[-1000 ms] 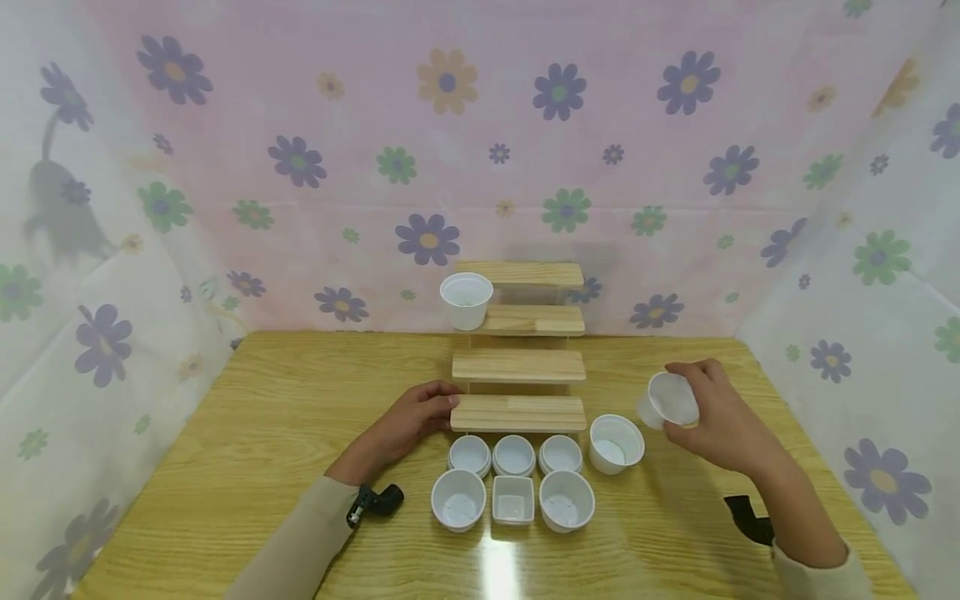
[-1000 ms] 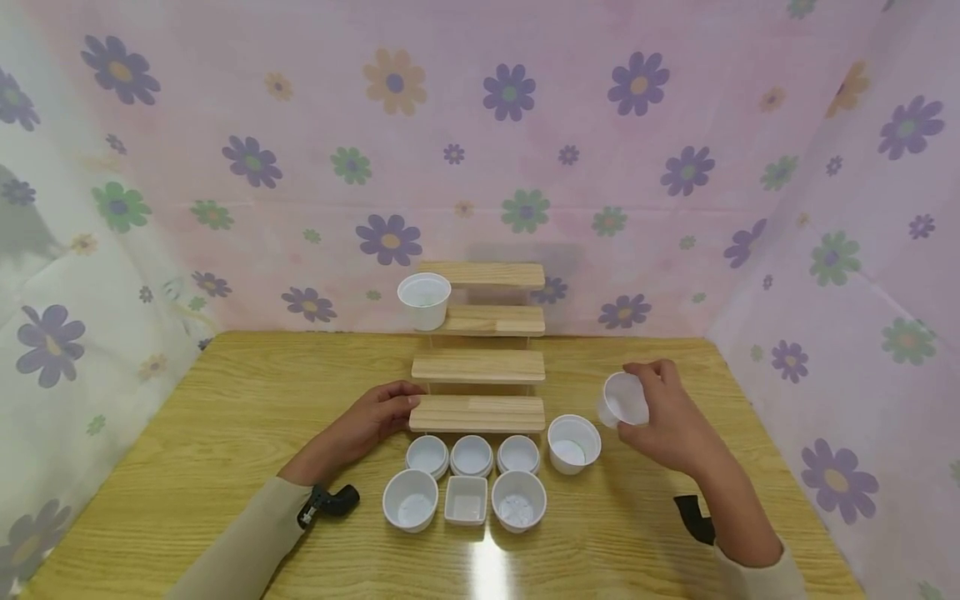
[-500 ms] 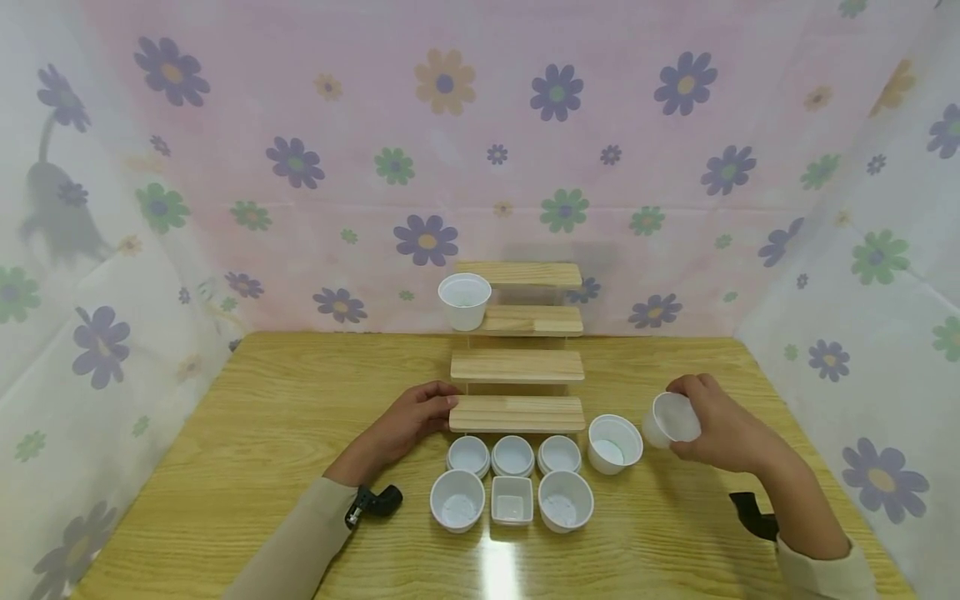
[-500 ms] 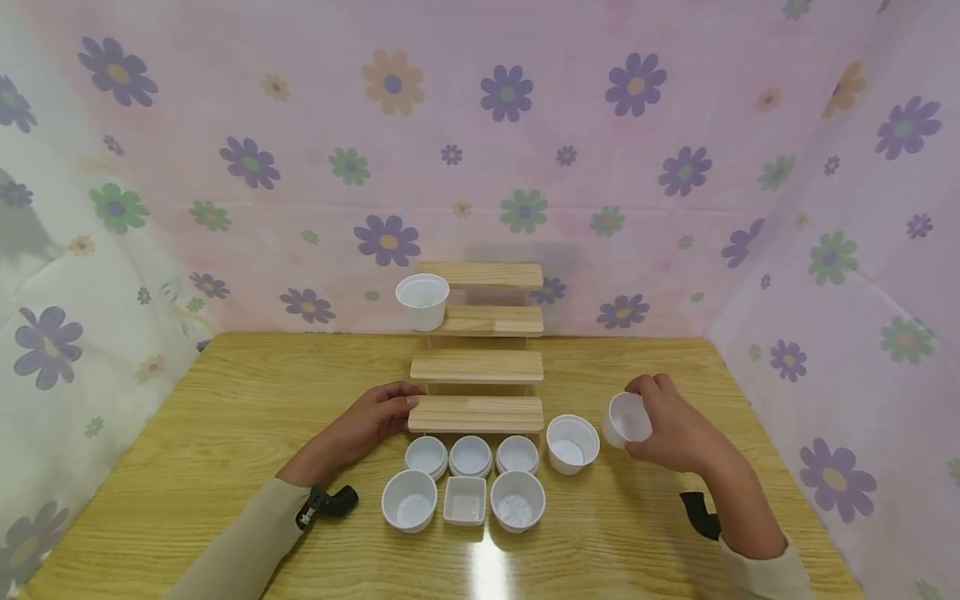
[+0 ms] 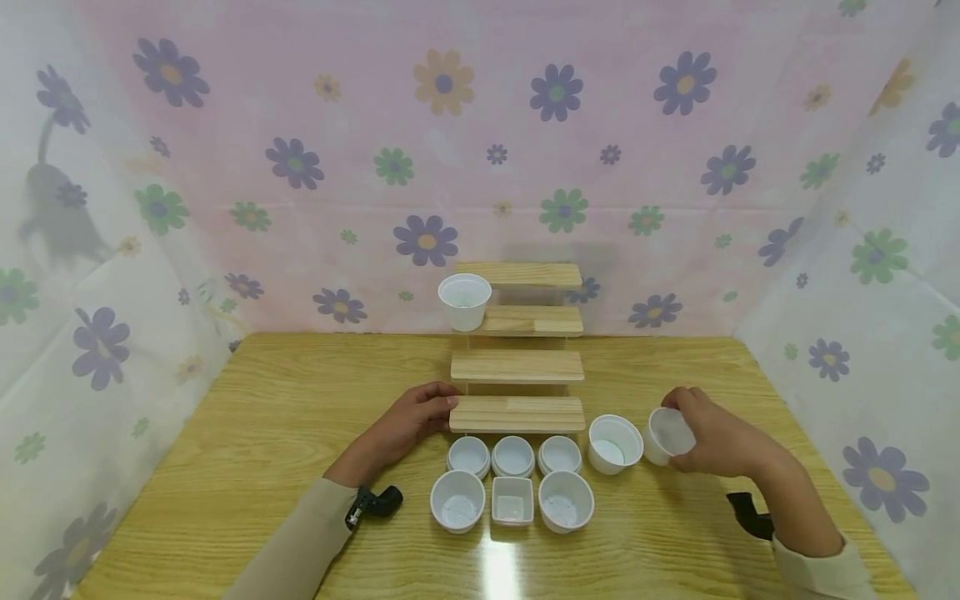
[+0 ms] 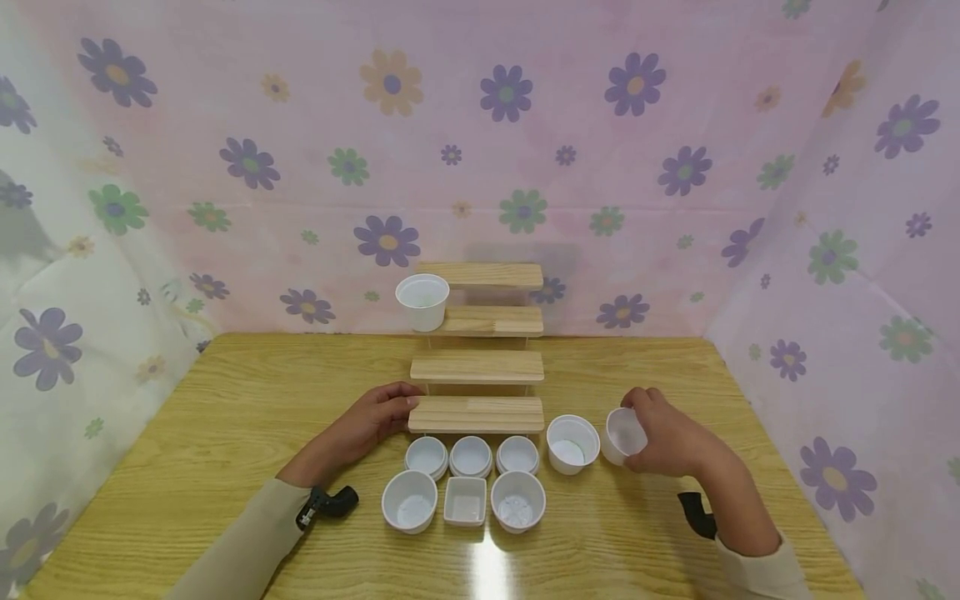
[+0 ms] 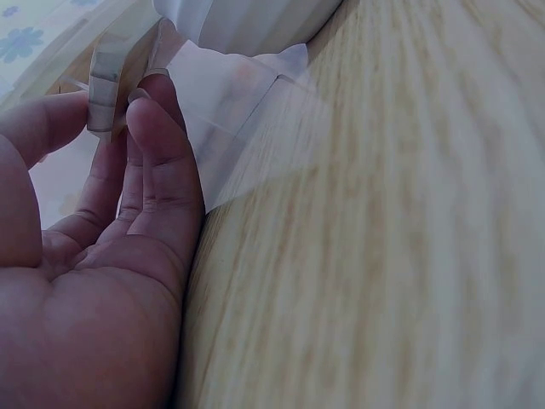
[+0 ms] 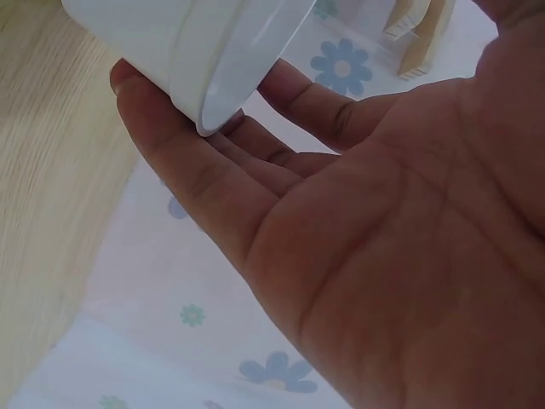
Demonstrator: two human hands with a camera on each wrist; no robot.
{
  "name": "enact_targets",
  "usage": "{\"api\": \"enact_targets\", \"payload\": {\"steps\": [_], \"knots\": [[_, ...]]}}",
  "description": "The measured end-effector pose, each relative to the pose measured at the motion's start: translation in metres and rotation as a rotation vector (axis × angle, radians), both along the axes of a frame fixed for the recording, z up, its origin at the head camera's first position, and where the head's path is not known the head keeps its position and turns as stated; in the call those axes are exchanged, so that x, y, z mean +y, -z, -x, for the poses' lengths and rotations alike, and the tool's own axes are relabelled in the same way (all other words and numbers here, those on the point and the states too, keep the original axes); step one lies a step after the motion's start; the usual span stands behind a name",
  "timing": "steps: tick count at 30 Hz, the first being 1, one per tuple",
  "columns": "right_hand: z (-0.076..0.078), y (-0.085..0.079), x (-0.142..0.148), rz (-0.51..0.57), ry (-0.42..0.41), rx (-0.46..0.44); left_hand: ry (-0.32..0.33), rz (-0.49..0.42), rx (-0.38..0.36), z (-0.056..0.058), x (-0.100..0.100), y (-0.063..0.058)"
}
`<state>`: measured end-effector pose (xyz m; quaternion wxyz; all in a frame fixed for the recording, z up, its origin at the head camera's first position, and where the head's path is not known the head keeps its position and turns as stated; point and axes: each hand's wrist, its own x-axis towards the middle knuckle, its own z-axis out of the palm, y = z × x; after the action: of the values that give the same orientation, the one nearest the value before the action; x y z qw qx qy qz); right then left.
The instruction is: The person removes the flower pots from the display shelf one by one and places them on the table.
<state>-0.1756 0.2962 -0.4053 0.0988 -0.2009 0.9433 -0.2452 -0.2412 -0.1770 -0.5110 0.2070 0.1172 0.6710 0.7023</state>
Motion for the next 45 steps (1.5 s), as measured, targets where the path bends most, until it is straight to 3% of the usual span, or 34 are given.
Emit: {"api": "enact_targets", "payload": {"steps": [20,28,34,45], "knots": [[0.002,0.004,-0.005,-0.049,0.006,-0.060,-0.012,0.007,-0.012,-0.002,-0.002,-0.001],[-0.002,-0.002,-0.008,-0.052,0.008,-0.035,-0.015,0.006,-0.011,-0.002,-0.002,-0.001],[-0.003,-0.010,-0.011,-0.027,-0.008,0.064,-0.009,0.002,-0.004,-0.002,-0.002,0.000],[0.005,-0.027,-0.029,0.167,0.005,0.327,-0.027,0.010,-0.022,-0.002,0.000,-0.001]]}}
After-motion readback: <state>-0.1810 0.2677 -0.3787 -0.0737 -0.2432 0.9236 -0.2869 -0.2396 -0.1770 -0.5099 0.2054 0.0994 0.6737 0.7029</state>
